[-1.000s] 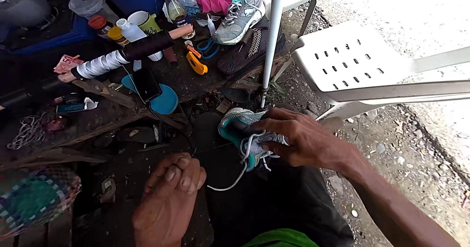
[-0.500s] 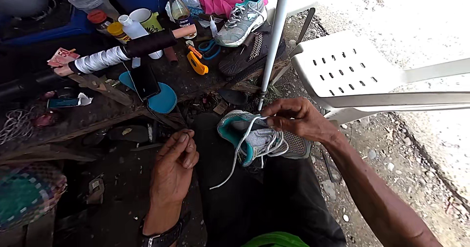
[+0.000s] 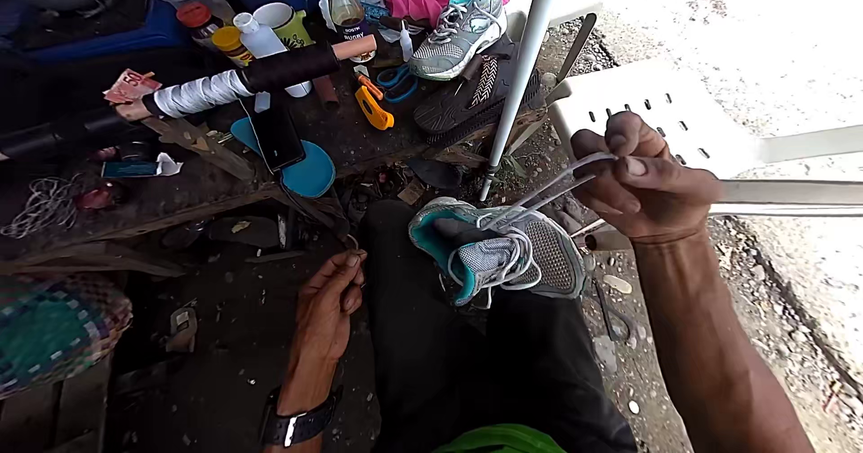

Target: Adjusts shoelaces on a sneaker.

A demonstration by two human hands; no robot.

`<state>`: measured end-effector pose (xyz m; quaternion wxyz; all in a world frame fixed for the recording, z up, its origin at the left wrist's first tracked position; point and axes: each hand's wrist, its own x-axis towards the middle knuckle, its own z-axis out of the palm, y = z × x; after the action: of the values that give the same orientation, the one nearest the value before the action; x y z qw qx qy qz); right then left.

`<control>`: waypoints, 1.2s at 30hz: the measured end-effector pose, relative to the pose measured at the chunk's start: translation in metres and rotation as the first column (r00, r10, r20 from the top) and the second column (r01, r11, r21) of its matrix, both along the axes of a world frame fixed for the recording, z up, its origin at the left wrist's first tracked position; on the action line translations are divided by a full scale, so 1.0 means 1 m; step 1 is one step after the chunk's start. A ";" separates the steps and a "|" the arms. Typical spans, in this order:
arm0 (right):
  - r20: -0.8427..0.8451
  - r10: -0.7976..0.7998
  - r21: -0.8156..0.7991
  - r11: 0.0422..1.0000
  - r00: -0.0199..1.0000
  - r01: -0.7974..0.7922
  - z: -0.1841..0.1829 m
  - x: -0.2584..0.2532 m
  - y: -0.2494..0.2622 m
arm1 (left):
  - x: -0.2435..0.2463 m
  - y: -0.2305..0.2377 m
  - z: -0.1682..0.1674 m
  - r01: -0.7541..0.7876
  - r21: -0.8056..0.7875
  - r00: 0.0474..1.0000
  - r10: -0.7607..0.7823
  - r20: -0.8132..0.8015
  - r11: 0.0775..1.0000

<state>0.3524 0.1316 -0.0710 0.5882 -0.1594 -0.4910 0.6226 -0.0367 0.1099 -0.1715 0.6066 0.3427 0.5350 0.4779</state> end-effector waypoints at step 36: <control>0.676 -0.594 0.309 0.766 0.436 0.564 -0.059 -0.017 -0.073 | -0.064 0.088 0.196 0.762 0.485 0.431 0.223 -0.874 0.430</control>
<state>0.3352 0.0585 -0.1298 0.5145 -0.5449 -0.6121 0.2525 -0.1004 0.1978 0.0243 0.0739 0.8780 0.3626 0.3036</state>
